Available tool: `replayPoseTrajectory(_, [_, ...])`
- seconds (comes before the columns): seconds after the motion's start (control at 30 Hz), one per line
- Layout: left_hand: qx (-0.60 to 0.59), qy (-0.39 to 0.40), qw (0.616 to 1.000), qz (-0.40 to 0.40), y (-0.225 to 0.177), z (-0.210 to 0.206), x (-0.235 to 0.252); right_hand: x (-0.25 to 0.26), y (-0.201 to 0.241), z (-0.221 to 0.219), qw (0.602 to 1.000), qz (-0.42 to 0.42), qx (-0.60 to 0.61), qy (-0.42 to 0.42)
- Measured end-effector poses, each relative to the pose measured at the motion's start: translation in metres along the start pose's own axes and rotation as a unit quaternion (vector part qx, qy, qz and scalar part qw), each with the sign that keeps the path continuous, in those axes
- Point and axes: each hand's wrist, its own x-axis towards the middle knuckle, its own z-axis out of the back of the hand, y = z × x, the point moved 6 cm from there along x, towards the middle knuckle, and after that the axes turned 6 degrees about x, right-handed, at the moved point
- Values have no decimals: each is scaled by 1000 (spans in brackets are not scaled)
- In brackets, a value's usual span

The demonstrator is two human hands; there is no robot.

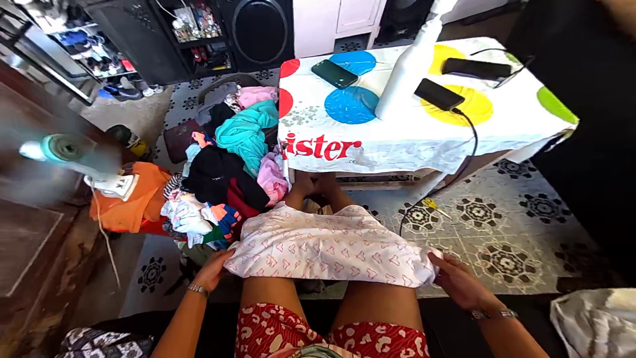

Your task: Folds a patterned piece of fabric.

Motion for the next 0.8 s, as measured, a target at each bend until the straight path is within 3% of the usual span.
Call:
replayPoseTrajectory(0.13, [-135, -64, 982, -115, -41, 18, -25, -20, 31, 1, 995, 83, 31, -47])
replayPoseTrajectory(0.2, [-141, -65, 978, -136, -47, 30, -45, -37, 40, 8, 992, 107, 28, -61])
replayPoseTrajectory(0.4, [-42, -56, 992, -107, -2, 51, -83, -72, 10, 39, 980, 162, -99, -67])
replayPoseTrajectory(0.57, [-71, -53, 988, -126, 18, 58, -118, -99, 2, 53, 978, 204, -36, 0])
replayPoseTrajectory(0.73, [36, -21, 990, -132, 43, 59, -121, -113, -20, 60, 973, 199, -107, 35])
replayPoseTrajectory(0.8, [-4, -17, 988, -154, 40, 61, -127, -121, -17, 62, 974, 204, -91, 26])
